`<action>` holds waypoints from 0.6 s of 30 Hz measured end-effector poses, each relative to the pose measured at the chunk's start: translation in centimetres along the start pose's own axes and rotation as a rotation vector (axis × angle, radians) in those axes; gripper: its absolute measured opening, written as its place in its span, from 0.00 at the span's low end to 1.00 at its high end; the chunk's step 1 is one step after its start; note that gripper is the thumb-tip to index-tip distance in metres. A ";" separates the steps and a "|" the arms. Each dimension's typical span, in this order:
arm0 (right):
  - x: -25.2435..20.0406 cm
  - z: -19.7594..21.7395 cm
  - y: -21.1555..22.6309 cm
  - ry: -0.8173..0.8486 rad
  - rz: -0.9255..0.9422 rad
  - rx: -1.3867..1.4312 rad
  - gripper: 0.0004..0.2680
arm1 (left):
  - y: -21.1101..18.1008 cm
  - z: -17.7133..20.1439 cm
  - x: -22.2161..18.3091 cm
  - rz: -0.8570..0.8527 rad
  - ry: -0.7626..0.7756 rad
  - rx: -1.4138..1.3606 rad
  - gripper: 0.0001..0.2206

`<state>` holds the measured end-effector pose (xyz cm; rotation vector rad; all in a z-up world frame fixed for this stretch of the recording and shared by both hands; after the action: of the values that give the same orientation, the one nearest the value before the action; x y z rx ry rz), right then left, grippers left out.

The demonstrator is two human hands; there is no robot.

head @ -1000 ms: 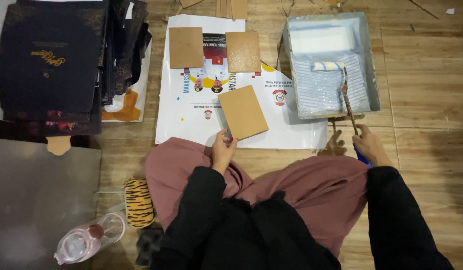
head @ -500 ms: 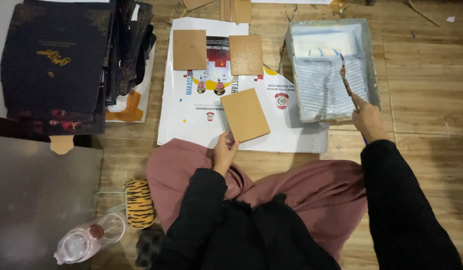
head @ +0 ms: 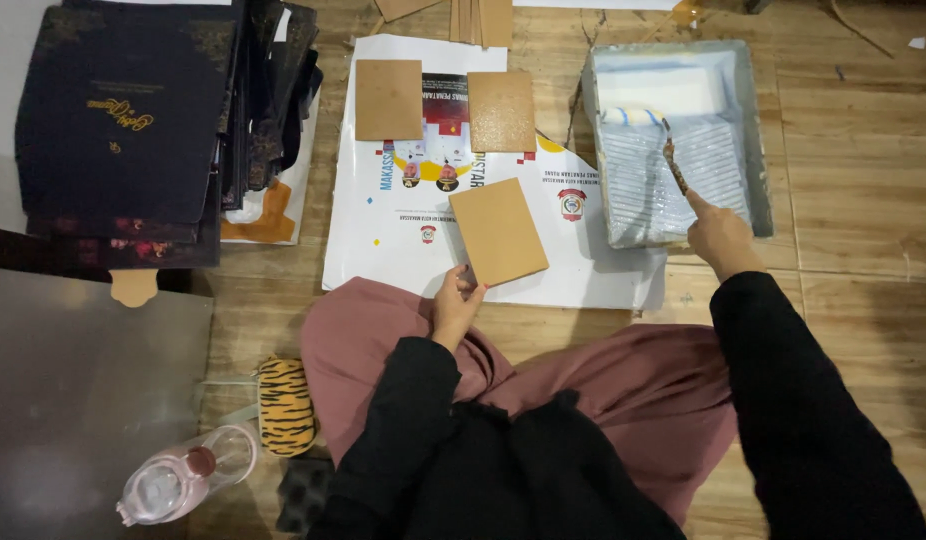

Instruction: Painting small cardboard pieces with white paint using a small roller while sitting on the floor.

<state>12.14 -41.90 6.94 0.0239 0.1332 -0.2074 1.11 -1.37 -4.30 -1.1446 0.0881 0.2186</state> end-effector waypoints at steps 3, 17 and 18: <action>-0.8 0.3 0.0 0.032 0.062 -0.080 0.22 | -0.4 0.3 0.1 0.002 0.001 -0.014 0.25; -12.9 5.9 -3.2 0.316 0.041 -0.123 0.24 | -2.9 1.1 -1.1 -0.051 -0.044 -0.114 0.23; -13.5 7.8 -2.3 0.314 0.037 -0.122 0.24 | -3.1 1.2 -1.2 -0.054 -0.041 -0.114 0.23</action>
<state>-0.38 -41.72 16.49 -0.0628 0.4581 -0.1575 0.59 -1.68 -0.87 -1.2540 0.0087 0.2008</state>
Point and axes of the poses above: each hand's wrist, its own x-axis towards the middle knuckle, its own z-axis out of the back of the hand, y = z × x, the point moved 2 cm from there along x, towards the middle knuckle, and after that the axes turned 8 degrees about -z, right-handed, at the moved point
